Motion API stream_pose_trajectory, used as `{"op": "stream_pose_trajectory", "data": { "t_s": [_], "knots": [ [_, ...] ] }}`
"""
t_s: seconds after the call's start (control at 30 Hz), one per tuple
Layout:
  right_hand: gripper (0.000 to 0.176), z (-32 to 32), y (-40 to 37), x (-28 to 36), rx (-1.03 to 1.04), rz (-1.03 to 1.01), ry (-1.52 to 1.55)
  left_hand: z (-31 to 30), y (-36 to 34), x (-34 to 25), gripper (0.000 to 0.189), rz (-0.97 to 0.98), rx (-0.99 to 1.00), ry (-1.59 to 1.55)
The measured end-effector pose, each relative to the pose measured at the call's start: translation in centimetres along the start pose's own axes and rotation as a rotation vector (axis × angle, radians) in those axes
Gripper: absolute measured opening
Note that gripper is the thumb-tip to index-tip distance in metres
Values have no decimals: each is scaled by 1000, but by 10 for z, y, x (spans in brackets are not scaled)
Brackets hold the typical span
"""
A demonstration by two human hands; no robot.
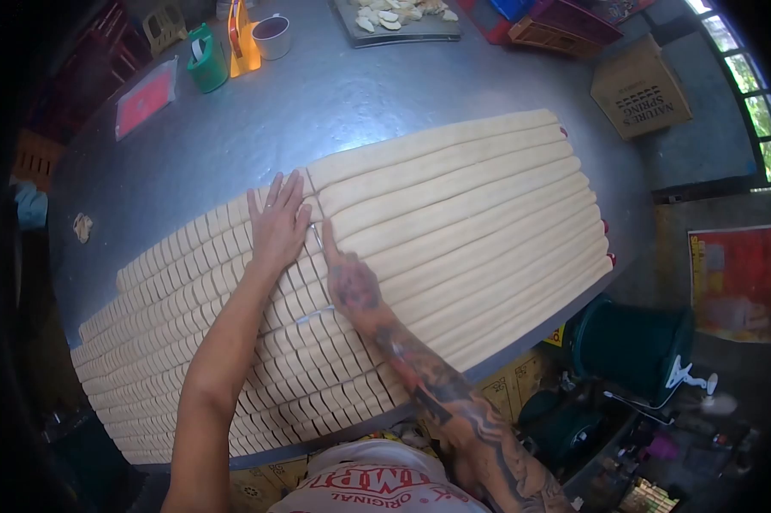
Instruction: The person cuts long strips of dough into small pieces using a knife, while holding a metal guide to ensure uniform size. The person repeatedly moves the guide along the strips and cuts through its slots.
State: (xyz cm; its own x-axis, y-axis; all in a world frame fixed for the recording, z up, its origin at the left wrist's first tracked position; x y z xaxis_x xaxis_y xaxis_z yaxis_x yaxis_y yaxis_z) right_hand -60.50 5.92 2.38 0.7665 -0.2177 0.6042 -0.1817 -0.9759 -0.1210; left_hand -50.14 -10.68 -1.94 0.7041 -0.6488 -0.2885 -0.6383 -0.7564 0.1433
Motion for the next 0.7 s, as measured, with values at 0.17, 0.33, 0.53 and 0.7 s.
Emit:
{"op": "stream_pose_trajectory", "data": {
  "t_s": [0.17,0.33,0.53,0.7],
  "knots": [
    [89,-1,-69,5,166,197,12,-4,-19,-9,62,-24,-46,-76],
    [89,8,-82,-3,47,105,14,-16,-104,-73,63,-8,109,-118],
    [88,13,-147,-12,-38,-40,56,0,-127,-89,64,17,71,59],
    [91,17,-227,-9,145,149,-76,-4,-143,-94,63,6,5,-1]
  ]
}}
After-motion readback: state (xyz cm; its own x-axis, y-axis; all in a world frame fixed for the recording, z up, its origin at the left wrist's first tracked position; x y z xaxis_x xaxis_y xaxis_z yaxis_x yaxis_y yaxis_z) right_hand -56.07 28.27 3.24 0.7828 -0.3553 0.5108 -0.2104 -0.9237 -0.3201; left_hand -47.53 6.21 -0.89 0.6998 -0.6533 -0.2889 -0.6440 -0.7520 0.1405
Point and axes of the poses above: each hand's wrist, its own y-axis towards the middle knuckle, its own z-axis out of the palm, x = y × z, the point moved 3 cm from there along y, towards the middle knuckle, and after that the axes turned 1 degree about -z, right-handed, at the moved point
